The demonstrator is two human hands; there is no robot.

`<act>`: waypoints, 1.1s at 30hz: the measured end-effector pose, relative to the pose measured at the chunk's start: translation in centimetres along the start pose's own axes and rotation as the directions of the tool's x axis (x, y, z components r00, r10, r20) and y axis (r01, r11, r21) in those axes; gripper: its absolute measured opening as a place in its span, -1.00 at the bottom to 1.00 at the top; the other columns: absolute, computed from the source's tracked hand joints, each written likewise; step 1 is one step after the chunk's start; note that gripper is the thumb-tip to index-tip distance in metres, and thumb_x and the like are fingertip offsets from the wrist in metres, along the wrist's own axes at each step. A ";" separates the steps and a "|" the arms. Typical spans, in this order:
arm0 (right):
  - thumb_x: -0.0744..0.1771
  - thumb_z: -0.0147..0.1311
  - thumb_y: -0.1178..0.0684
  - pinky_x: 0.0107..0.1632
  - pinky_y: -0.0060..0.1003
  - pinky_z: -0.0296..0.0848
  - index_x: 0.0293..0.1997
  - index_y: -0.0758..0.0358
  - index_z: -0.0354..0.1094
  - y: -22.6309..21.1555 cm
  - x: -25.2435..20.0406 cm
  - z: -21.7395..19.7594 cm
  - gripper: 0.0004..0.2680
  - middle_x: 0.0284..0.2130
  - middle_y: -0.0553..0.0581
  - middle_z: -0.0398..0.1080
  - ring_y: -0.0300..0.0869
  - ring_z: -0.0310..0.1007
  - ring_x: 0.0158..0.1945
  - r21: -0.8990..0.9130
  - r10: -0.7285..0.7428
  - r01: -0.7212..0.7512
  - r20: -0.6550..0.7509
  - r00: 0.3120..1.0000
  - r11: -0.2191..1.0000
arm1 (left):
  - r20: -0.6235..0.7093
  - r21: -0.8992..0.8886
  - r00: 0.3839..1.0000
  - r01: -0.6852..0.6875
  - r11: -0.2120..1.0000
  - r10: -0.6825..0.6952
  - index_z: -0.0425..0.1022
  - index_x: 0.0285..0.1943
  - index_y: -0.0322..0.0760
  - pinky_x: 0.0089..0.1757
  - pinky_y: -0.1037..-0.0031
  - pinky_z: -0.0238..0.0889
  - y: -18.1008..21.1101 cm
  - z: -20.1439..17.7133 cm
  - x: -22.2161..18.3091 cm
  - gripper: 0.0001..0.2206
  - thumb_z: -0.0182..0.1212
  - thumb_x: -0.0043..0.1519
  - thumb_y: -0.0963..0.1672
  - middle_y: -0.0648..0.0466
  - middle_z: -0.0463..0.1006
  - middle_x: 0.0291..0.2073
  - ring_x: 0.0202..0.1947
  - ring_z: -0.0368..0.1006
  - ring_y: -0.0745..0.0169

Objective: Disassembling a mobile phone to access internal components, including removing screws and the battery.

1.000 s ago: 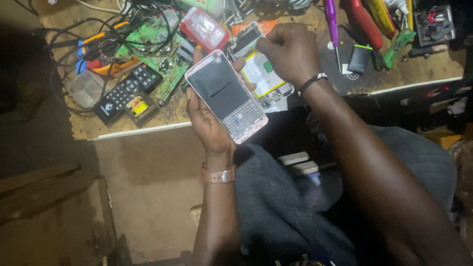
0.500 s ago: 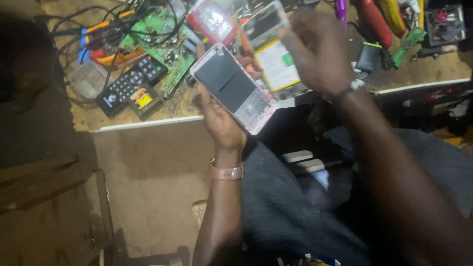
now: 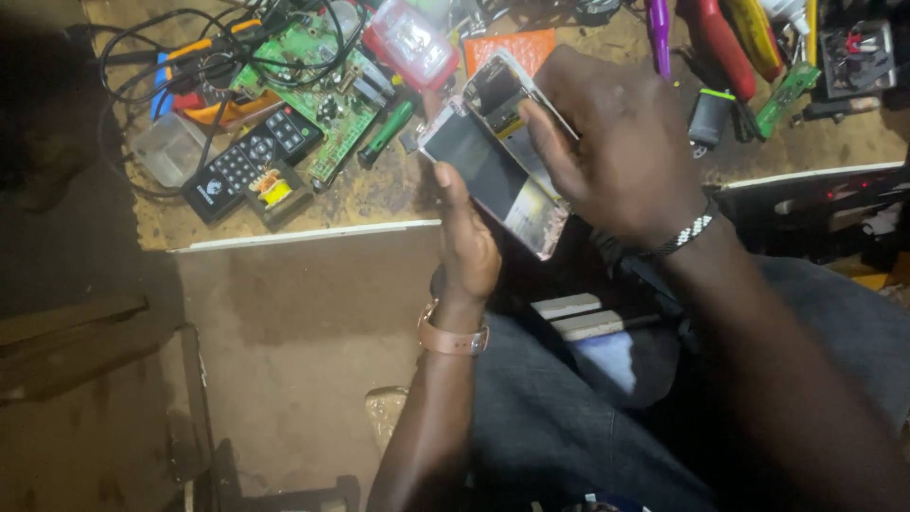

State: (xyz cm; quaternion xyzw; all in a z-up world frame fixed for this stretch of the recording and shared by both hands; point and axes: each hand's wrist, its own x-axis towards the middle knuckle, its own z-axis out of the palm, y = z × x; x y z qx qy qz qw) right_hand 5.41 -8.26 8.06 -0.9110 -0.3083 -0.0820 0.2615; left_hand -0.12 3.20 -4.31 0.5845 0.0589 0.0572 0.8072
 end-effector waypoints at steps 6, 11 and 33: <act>0.36 -0.15 0.14 -0.52 -0.14 0.03 -0.38 0.30 0.04 -0.3 -0.3 0.8 -0.87 -0.56 0.19 0.13 0.04 0.14 -0.55 -0.198 -0.007 0.010 0.018 1.000 0.980 | 0.185 0.495 0.910 -0.413 0.764 0.372 -0.39 0.34 -0.30 0.31 0.34 -0.40 -8.6 -2.5 -1.1 -0.45 -0.30 0.22 -0.39 -0.09 -0.35 0.32 0.36 -0.36 0.05; 0.37 -0.07 0.08 -0.60 -0.33 0.01 -0.41 0.24 0.13 -0.4 -0.4 1.6 -0.84 -0.64 0.06 0.13 -0.20 0.08 -0.64 -0.258 -0.012 0.013 0.008 1.000 0.966 | 0.205 0.603 0.828 -0.527 0.599 0.522 -0.36 0.35 -0.29 0.34 0.22 -0.48 -6.1 -1.7 -0.5 -0.51 -0.25 0.30 -0.32 -0.18 -0.41 0.31 0.37 -0.44 -0.09; 0.33 -0.16 -0.03 -0.64 -0.22 0.07 -0.21 0.23 0.24 -3.4 -0.9 2.5 -0.84 -0.60 0.08 0.30 -0.06 0.24 -0.66 -0.186 0.007 -0.003 0.024 1.000 0.983 | 0.327 -0.862 0.882 0.425 0.277 -0.339 -0.12 0.28 -0.41 0.23 0.45 -0.41 5.2 0.5 -0.4 -0.38 -0.09 0.08 0.00 0.01 -0.12 0.27 0.31 -0.28 0.26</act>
